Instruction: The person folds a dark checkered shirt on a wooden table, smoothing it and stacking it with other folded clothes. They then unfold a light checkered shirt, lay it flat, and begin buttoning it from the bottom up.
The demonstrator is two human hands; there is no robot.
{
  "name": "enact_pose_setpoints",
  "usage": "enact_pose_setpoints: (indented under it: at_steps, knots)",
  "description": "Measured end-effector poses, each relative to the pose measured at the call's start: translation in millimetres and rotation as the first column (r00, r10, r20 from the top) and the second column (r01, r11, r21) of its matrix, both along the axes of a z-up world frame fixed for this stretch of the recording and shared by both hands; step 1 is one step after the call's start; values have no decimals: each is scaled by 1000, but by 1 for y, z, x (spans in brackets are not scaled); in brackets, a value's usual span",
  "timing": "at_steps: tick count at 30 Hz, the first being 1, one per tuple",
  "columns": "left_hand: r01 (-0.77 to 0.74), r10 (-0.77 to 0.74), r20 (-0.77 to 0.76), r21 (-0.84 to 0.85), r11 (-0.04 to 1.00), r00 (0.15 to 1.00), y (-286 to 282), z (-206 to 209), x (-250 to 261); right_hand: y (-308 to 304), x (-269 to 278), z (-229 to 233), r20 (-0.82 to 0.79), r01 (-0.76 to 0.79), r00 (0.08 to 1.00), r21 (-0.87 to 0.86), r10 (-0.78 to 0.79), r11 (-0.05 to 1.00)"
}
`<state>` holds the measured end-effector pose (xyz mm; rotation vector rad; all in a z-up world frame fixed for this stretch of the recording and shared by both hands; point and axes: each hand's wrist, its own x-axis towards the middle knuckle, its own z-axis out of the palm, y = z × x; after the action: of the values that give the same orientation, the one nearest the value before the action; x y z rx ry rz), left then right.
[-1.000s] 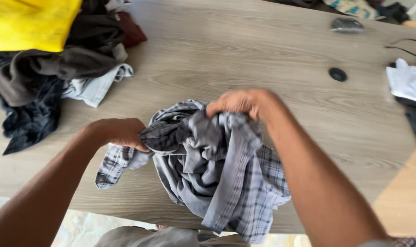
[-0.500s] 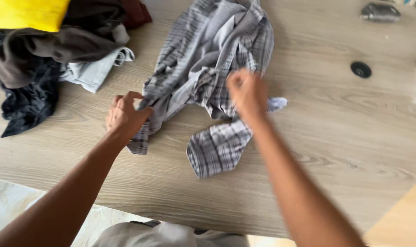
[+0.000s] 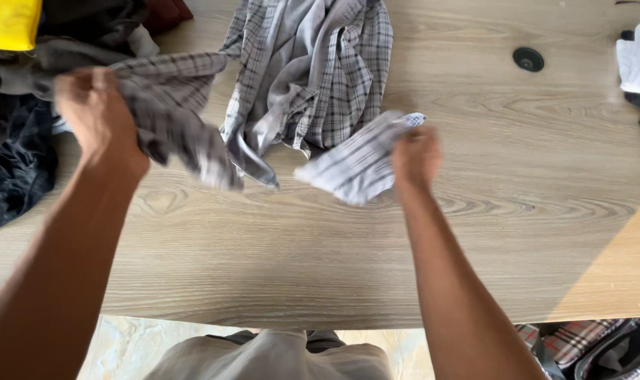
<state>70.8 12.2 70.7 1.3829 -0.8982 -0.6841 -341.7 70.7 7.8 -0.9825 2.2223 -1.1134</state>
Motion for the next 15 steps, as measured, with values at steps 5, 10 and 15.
enact_pose_setpoints:
  at_steps: [5, 10, 15]
  knots:
    - [195, 49, 688, -273, 942, 724, 10, -22, -31, 3, 16, -4, -666, -196, 712, -494, -223, 847]
    - [301, -316, 881, 213, 929, 352, 58, -90, -101, -6, 99, -49, -468, -610, 720, -78, 511, 788]
    - [69, -414, 854, 415, 907, 314, 65, -124, -62, -11, 90, -77, -554, -434, 709, 146, 437, 889]
